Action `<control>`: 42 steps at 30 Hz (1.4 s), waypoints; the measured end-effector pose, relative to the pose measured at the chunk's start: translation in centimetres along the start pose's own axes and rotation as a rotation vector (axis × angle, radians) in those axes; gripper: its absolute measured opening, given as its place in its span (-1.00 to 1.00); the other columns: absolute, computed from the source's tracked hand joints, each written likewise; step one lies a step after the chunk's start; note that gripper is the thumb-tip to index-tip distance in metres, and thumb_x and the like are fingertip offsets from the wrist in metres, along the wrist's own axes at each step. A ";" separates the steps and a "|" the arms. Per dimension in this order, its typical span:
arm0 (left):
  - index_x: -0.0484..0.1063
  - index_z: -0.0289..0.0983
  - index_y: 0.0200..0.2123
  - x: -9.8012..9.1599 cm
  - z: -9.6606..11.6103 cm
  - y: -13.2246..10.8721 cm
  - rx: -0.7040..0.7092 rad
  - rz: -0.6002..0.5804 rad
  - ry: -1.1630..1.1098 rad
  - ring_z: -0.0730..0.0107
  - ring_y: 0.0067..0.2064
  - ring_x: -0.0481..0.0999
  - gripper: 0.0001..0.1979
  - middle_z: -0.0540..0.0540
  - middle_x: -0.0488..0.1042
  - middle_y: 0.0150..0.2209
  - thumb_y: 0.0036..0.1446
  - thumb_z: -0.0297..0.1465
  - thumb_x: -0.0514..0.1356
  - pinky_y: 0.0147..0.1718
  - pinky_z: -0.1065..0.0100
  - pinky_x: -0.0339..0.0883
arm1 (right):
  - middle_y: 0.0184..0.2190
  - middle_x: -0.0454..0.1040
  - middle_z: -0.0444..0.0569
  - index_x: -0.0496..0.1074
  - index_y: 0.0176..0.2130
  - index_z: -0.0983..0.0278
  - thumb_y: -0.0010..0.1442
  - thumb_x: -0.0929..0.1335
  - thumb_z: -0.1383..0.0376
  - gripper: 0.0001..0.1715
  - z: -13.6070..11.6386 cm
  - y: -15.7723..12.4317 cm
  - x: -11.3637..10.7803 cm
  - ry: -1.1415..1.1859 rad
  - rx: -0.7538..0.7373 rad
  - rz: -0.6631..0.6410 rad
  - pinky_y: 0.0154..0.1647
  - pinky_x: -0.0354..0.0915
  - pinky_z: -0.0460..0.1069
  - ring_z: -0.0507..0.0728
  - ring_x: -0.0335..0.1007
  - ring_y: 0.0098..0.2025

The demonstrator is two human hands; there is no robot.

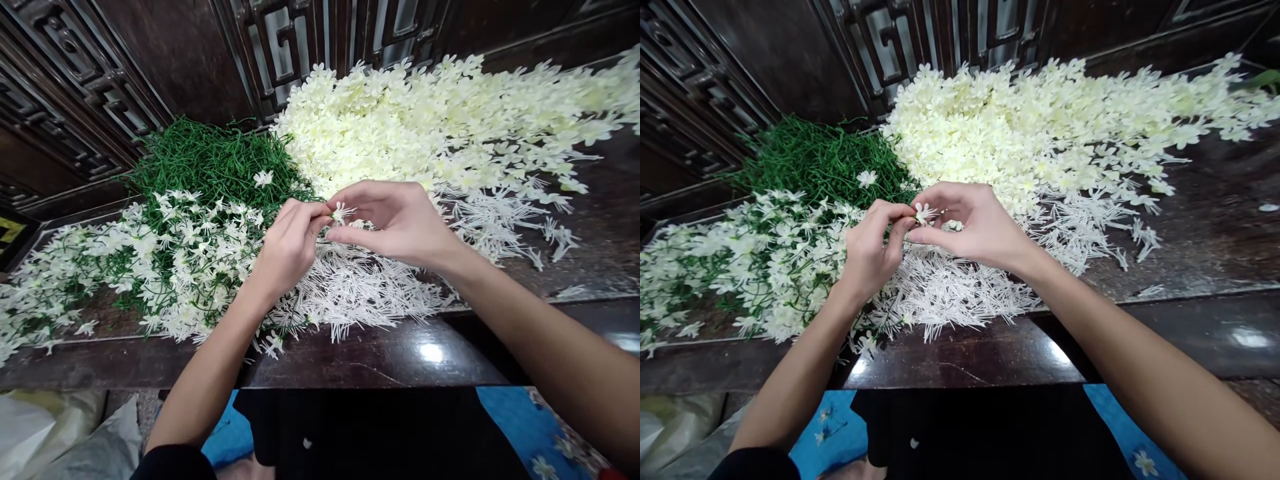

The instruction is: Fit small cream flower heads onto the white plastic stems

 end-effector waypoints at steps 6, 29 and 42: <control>0.38 -0.29 -0.14 0.1 -1.7 -0.5 -0.212 0.015 -0.154 0.50 -0.32 0.52 -0.88 -0.04 0.53 -0.32 0.30 -0.56 0.12 -0.35 0.45 0.45 | -0.32 0.59 -0.08 0.57 -0.30 0.20 0.05 0.52 0.32 -0.85 -0.4 -0.1 -1.0 -0.058 -0.054 0.153 -0.13 0.51 0.11 0.14 0.52 -0.28; 0.54 -0.28 -0.19 -0.6 -3.0 -0.8 -0.447 0.222 -0.392 0.41 -0.20 0.53 -0.84 -0.10 0.49 -0.26 0.16 -0.55 0.23 -0.23 0.33 0.56 | -0.41 0.57 -0.04 0.52 -0.37 0.25 0.04 0.48 0.29 -0.90 4.2 -0.5 -2.1 -0.662 0.388 -0.381 -0.34 0.40 0.15 0.16 0.50 -0.40; 0.55 -0.21 -0.24 1.2 -0.8 -0.4 -0.210 -0.087 -0.277 0.45 -0.31 0.61 -0.88 0.01 0.65 -0.32 0.14 -0.49 0.31 -0.26 0.28 0.55 | -0.43 0.58 -0.03 0.51 -0.30 0.26 0.06 0.50 0.22 -0.79 0.8 0.1 -2.3 -0.329 0.306 -0.097 -0.40 0.39 0.09 0.14 0.49 -0.43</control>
Point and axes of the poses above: each hand's wrist, its own y-axis towards the middle knuckle, its own x-axis out of the palm, z = x × y, the point moved 7 cm from there along y, towards the middle knuckle
